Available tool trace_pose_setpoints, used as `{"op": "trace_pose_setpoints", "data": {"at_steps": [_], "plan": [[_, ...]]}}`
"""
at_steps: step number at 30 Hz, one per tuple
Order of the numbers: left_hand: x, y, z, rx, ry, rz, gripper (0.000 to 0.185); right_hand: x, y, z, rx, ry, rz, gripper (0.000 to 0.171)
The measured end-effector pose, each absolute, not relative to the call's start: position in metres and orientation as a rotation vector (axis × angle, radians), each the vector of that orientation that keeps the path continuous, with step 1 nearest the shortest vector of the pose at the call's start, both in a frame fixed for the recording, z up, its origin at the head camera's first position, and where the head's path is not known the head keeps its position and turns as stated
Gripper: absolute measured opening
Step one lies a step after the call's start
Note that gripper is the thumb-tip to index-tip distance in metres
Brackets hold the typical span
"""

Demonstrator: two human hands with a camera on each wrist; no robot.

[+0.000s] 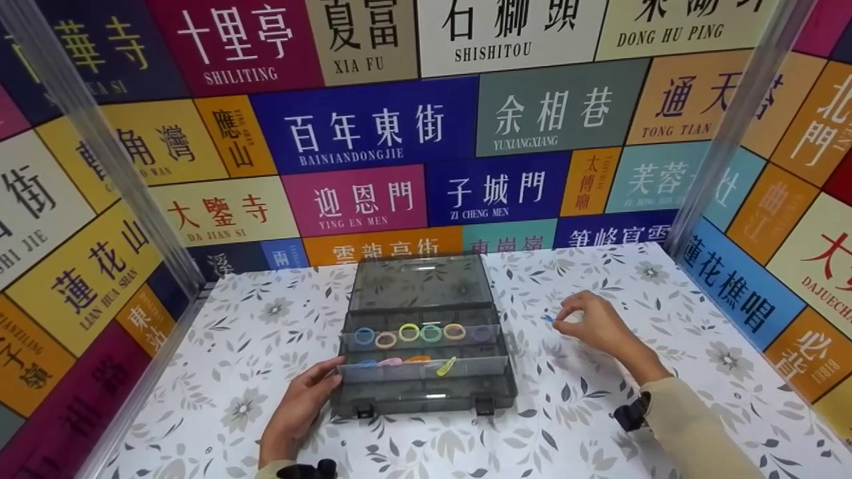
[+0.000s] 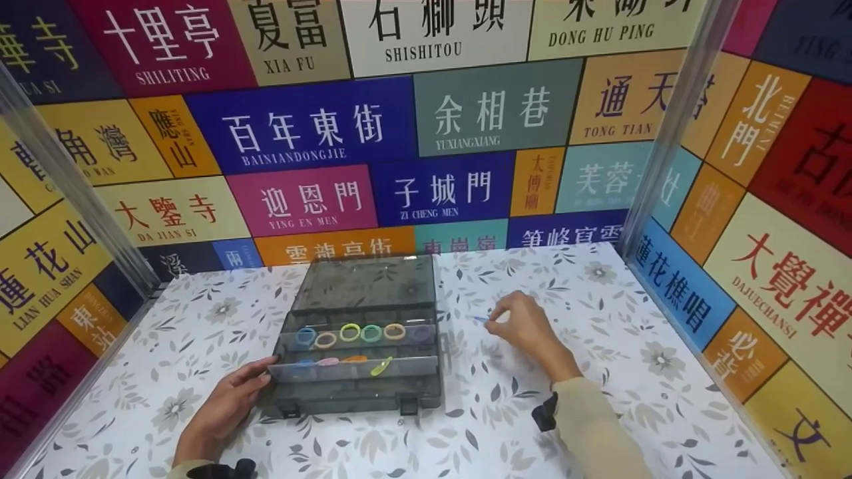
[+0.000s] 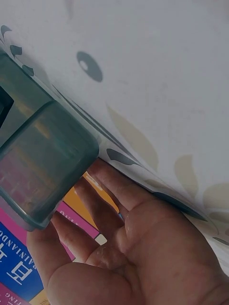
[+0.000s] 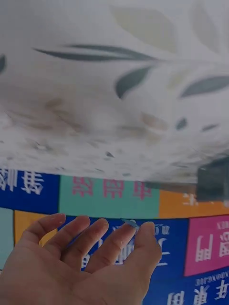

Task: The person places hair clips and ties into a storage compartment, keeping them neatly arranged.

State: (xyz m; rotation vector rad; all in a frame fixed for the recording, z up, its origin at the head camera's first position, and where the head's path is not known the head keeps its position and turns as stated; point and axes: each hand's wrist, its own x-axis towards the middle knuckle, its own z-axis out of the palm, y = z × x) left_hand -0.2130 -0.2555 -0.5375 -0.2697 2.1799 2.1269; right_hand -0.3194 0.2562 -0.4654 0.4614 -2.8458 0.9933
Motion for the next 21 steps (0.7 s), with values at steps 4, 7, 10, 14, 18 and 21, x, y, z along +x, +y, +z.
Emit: {"op": "trace_pose_setpoints", "data": {"at_steps": [4,7,10,14,18,21], "plan": [[-0.211,-0.256,-0.537,-0.240,2.184,2.126,0.044,-0.314,0.238,-0.454,0.535,-2.816,0.970,0.010],[-0.211,-0.255,-0.537,-0.245,2.190,2.128,0.044,-0.310,0.224,-0.446,0.568,-2.817,0.975,0.009],[-0.211,-0.255,-0.537,-0.251,2.197,2.129,0.043,-0.307,0.210,-0.438,0.603,-2.827,0.981,0.009],[-0.211,-0.255,-0.539,-0.254,2.190,2.130,0.044,-0.304,0.194,-0.430,0.680,-2.798,1.002,0.008],[-0.212,-0.255,-0.540,-0.269,2.177,2.129,0.044,-0.302,0.181,-0.426,0.741,-2.773,1.037,0.007],[-0.213,-0.256,-0.539,-0.279,2.177,2.126,0.044,-0.303,0.174,-0.427,0.765,-2.777,1.060,0.006]]}}
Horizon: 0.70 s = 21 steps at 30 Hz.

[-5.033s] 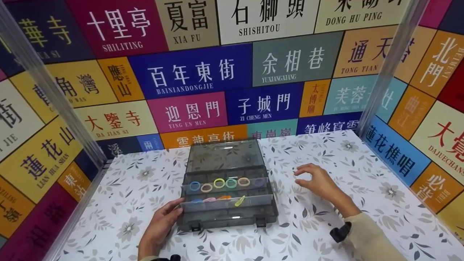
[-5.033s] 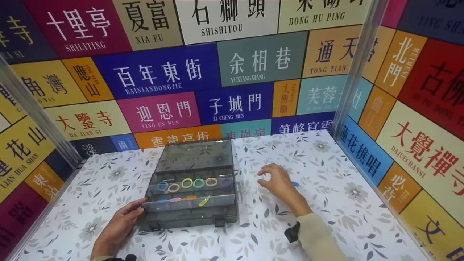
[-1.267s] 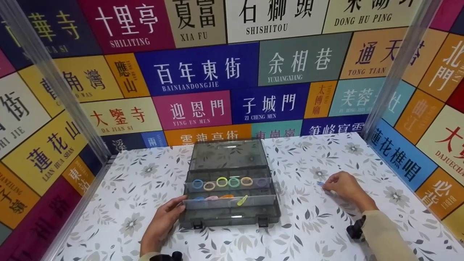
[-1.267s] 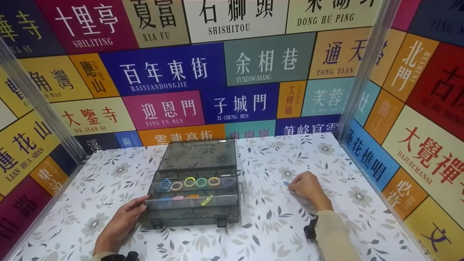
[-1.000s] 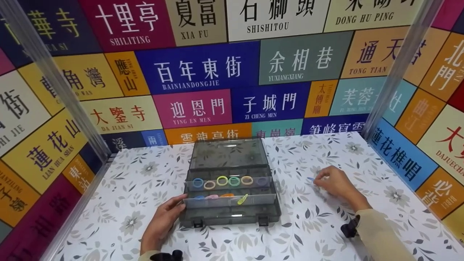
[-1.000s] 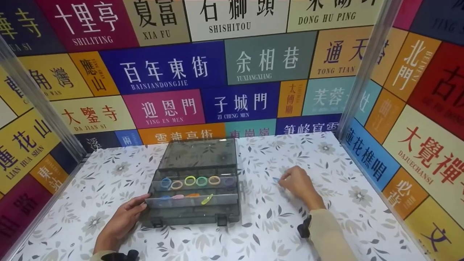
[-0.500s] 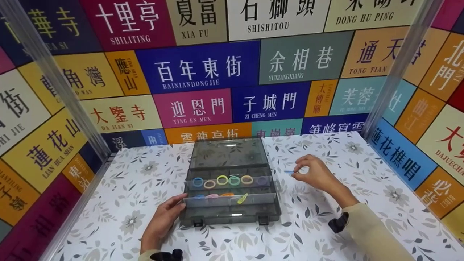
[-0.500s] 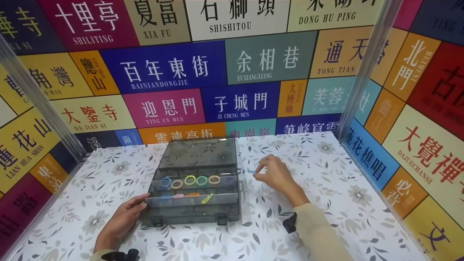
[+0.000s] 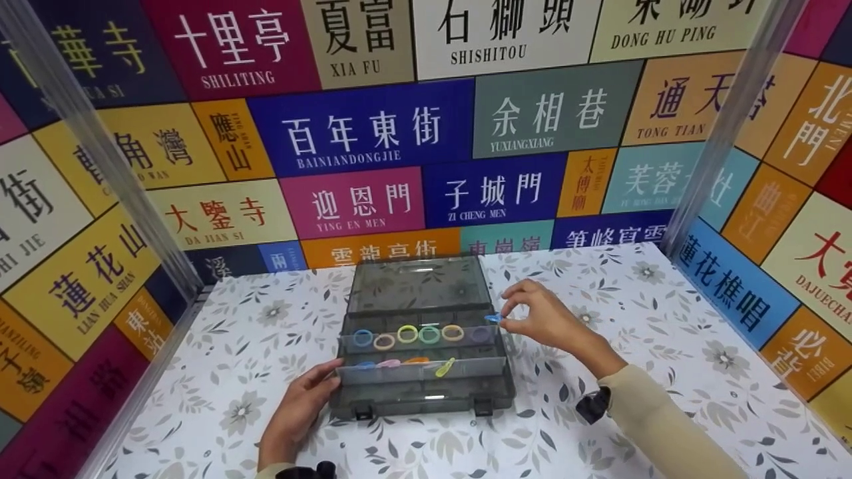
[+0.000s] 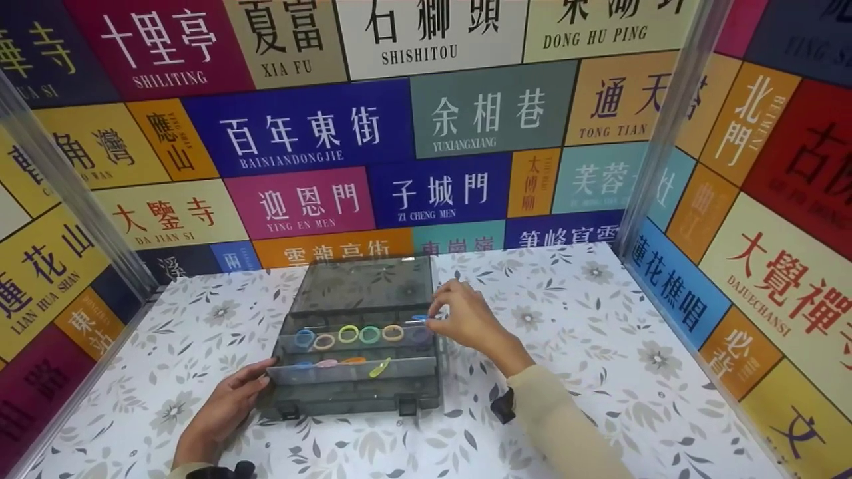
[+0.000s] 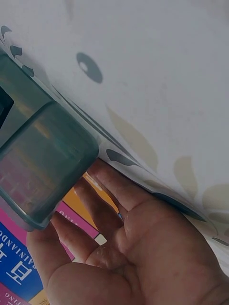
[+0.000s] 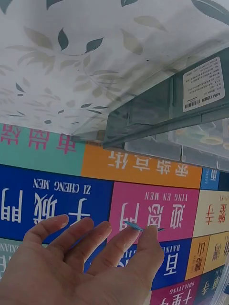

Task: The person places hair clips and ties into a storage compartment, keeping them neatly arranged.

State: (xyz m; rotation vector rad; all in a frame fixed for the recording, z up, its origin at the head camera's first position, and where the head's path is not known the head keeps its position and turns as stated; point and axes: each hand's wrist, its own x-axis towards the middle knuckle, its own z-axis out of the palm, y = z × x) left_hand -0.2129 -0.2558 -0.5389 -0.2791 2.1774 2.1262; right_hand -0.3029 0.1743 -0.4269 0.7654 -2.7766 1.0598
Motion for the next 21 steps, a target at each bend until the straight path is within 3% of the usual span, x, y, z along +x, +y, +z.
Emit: {"op": "trace_pose_setpoints", "data": {"at_steps": [21], "plan": [[-0.212,-0.254,-0.541,-0.249,2.185,2.149,0.044,-0.316,0.146,-0.468,0.947,-2.832,0.915,0.007]]}}
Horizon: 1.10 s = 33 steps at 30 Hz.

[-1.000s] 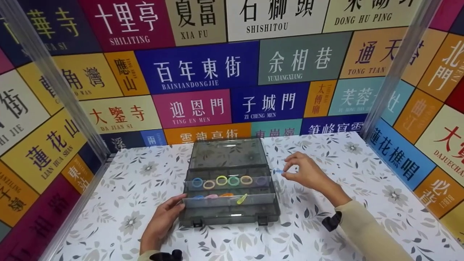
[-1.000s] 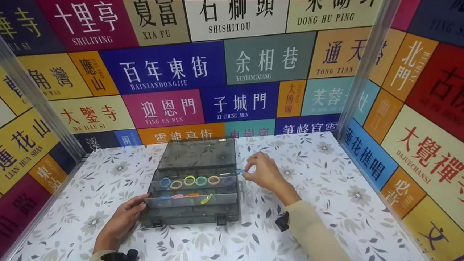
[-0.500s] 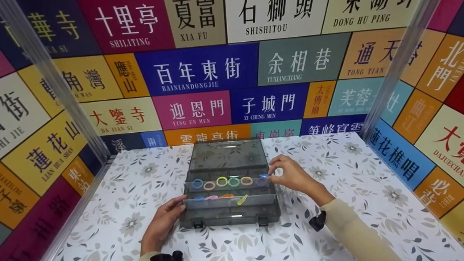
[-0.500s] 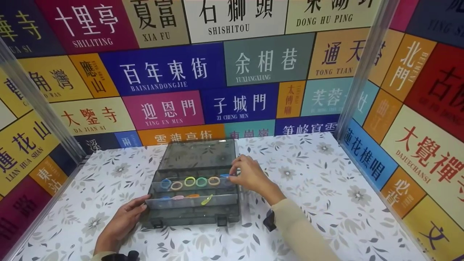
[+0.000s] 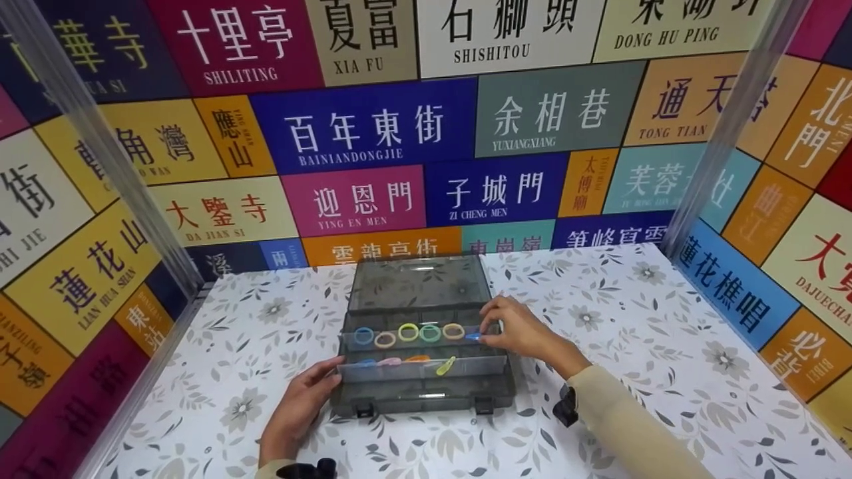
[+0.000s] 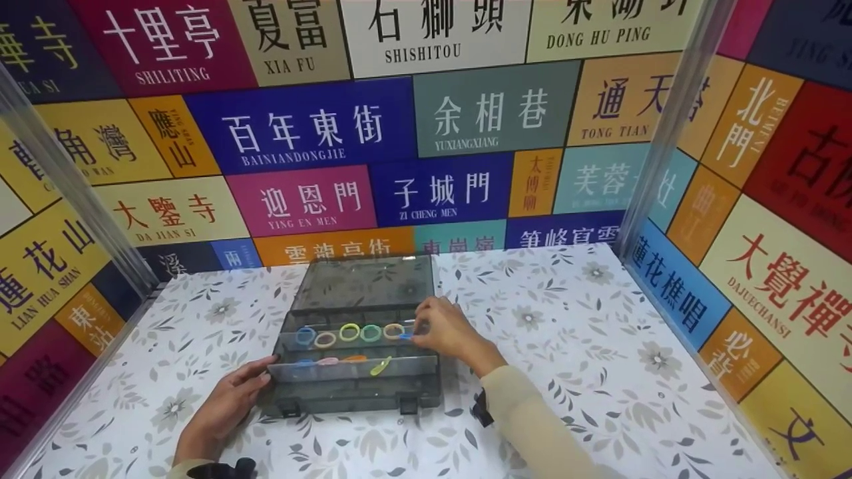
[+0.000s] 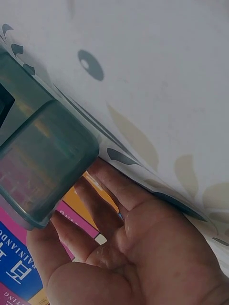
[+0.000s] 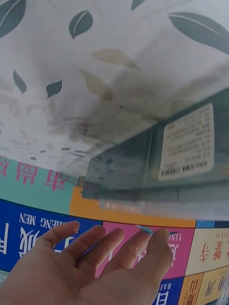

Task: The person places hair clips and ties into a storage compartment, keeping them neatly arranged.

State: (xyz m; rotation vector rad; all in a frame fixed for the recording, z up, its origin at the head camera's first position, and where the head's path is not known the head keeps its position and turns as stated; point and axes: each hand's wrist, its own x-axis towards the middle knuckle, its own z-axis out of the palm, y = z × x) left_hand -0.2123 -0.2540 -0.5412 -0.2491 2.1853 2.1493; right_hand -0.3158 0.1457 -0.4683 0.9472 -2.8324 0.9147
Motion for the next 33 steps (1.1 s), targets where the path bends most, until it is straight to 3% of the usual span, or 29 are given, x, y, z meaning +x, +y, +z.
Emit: {"op": "trace_pose_setpoints", "data": {"at_steps": [33], "plan": [[-0.213,-0.258,-0.541,-0.227,2.190,2.132,0.045,-0.322,0.131,-0.484,1.017,-2.945,0.726,0.012]]}}
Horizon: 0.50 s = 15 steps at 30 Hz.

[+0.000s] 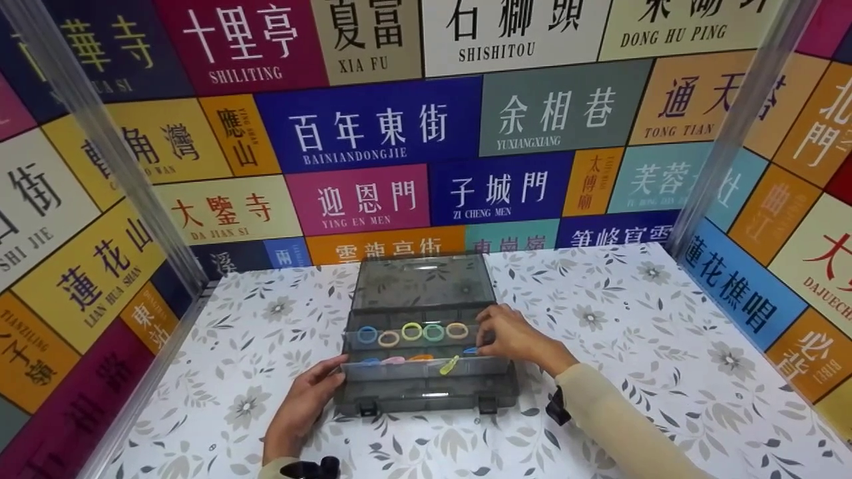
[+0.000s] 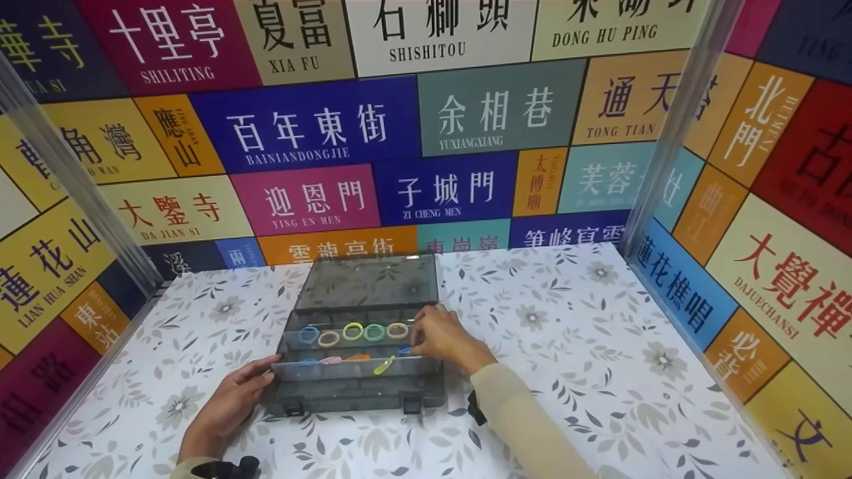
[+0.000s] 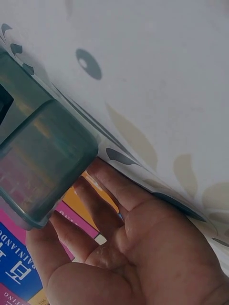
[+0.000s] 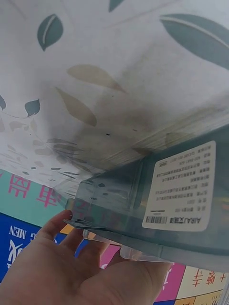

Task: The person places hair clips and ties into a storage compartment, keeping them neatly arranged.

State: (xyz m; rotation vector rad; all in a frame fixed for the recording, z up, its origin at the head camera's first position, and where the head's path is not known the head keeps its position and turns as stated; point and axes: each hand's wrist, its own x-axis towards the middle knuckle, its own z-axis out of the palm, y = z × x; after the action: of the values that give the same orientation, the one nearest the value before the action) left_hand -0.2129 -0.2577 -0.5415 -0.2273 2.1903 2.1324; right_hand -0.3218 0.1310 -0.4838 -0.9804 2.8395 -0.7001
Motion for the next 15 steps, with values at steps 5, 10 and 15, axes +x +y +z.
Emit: {"op": "trace_pose_setpoints", "data": {"at_steps": [5,10,15], "plan": [[-0.2137,-0.2580,-0.5441,-0.213,2.183,2.138,0.046,-0.3223,0.1307,-0.4856,-0.972,2.839,-0.702,0.012],[-0.2142,-0.2575,-0.5455,-0.190,2.206,2.130,0.046,-0.3226,0.1309,-0.4860,-0.996,2.847,-0.695,0.011],[-0.2138,-0.2564,-0.5421,-0.196,2.215,2.117,0.045,-0.3229,0.1324,-0.4839,-1.002,2.835,-0.716,0.012]]}}
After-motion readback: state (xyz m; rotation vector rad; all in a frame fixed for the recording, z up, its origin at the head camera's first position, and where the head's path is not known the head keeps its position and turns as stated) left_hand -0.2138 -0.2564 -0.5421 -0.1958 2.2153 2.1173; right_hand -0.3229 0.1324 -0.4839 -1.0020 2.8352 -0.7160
